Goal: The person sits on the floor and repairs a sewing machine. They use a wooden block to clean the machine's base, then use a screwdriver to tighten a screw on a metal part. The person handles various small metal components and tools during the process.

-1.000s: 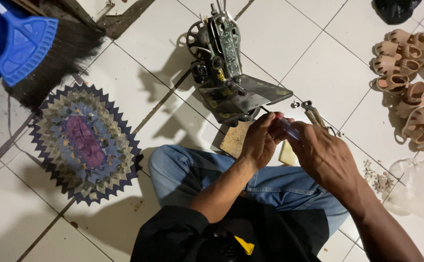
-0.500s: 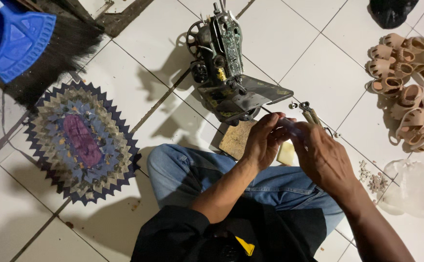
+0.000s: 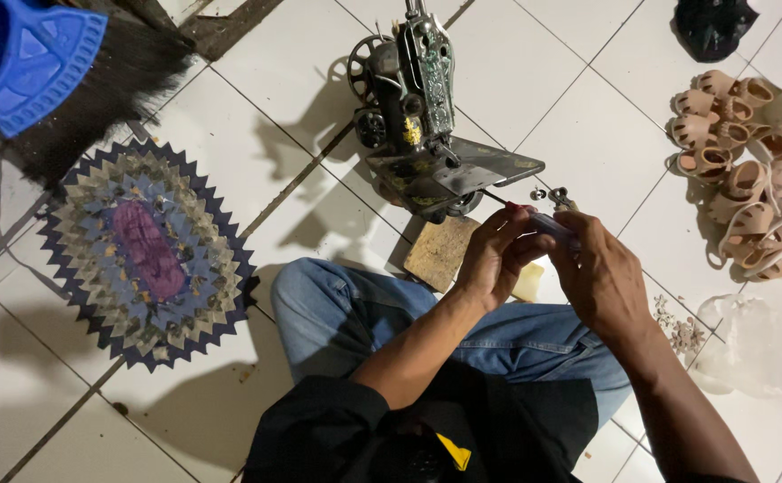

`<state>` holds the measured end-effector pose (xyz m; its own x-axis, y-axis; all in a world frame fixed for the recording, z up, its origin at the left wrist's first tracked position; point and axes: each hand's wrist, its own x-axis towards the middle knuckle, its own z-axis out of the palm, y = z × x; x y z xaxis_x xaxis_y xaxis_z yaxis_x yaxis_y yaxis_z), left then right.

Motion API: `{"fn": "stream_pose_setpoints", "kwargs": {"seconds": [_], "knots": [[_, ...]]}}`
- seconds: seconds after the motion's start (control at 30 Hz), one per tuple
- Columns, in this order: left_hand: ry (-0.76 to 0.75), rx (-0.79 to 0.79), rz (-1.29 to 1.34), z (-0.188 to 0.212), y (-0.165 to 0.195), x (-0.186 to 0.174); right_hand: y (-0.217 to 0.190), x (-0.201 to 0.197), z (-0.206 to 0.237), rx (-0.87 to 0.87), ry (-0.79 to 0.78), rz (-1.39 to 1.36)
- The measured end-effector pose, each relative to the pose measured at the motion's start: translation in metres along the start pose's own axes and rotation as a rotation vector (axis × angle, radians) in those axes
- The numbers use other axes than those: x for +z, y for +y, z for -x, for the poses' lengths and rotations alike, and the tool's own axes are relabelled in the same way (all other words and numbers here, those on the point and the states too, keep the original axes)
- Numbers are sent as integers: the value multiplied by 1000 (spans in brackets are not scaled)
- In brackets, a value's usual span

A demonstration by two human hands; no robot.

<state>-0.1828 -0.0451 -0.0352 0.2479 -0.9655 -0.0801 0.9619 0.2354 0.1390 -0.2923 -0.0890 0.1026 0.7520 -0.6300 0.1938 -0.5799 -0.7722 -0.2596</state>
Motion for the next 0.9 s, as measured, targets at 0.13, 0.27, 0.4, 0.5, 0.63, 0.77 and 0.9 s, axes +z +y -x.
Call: {"fn": "stream_pose_setpoints", "kwargs": {"seconds": [0.13, 0.27, 0.4, 0.5, 0.63, 0.77, 0.9], "knots": [[-17, -20, 11, 0, -1, 2, -1, -5, 4, -21, -11, 16], [-19, -39, -36, 5, 0, 4, -2, -10, 10, -12, -23, 68], [-48, -39, -49, 7, 1, 2, -1, -7, 16, -51, 29, 20], [-69, -21, -41, 5, 1, -1, 2, -1, 17, -110, 130, -4], [-71, -9, -22, 1, 0, -5, 8, 6, 14, -87, 82, -7], [-34, -22, -20, 0, 0, -7, 8, 8, 13, -107, 97, 3], [-18, -26, -27, 1, 1, -6, 5, 7, 13, -137, 126, -6]]}}
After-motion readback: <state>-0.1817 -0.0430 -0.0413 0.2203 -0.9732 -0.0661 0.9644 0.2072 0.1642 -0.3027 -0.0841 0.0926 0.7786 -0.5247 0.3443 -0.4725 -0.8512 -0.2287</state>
